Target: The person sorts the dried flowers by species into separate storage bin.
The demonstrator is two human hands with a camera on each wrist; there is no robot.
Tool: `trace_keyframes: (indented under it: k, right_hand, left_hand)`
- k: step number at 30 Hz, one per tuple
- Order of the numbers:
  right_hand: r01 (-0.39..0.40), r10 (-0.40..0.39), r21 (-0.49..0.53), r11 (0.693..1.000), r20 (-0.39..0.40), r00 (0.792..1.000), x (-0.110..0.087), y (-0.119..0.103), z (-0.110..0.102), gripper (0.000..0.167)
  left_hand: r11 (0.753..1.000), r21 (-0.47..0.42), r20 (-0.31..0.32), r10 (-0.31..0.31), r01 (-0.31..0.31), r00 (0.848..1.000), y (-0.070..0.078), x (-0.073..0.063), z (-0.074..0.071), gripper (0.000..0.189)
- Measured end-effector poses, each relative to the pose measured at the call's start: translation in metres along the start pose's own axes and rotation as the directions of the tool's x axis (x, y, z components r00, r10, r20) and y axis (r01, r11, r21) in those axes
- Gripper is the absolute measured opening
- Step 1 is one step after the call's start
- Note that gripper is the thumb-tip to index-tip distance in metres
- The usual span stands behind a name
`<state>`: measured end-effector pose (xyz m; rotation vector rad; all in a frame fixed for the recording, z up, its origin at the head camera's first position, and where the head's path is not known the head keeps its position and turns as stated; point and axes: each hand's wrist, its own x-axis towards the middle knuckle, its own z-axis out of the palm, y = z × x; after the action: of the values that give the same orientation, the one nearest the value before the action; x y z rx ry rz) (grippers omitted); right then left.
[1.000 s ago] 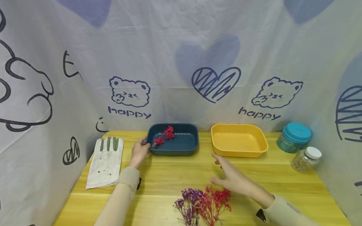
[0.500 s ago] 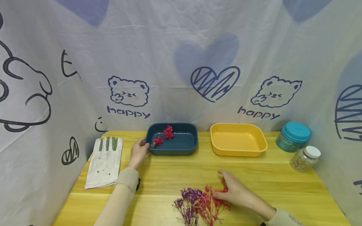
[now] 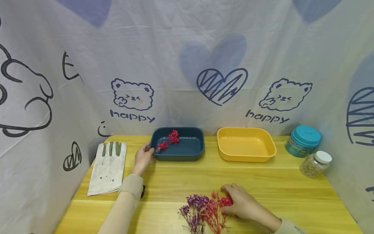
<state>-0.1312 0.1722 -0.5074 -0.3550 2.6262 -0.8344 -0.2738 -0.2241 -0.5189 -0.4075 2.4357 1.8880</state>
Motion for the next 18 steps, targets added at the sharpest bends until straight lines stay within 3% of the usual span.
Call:
trace_keyframes:
  k: [12, 18]
  right_hand:
    - [0.131, -0.135, 0.133, 0.982, 0.025, 0.99, 0.003, 0.011, -0.005, 0.055]
    - [0.132, -0.145, 0.161, 0.978, 0.067, 0.987, 0.004, 0.015, -0.014, 0.045]
  left_hand:
    - [1.0, -0.011, 0.008, -0.012, 0.012, 1.0, 0.001, -0.001, 0.0, 0.053]
    - [1.0, -0.022, 0.003, -0.018, 0.018, 1.0, 0.0, -0.001, 0.001, 0.053]
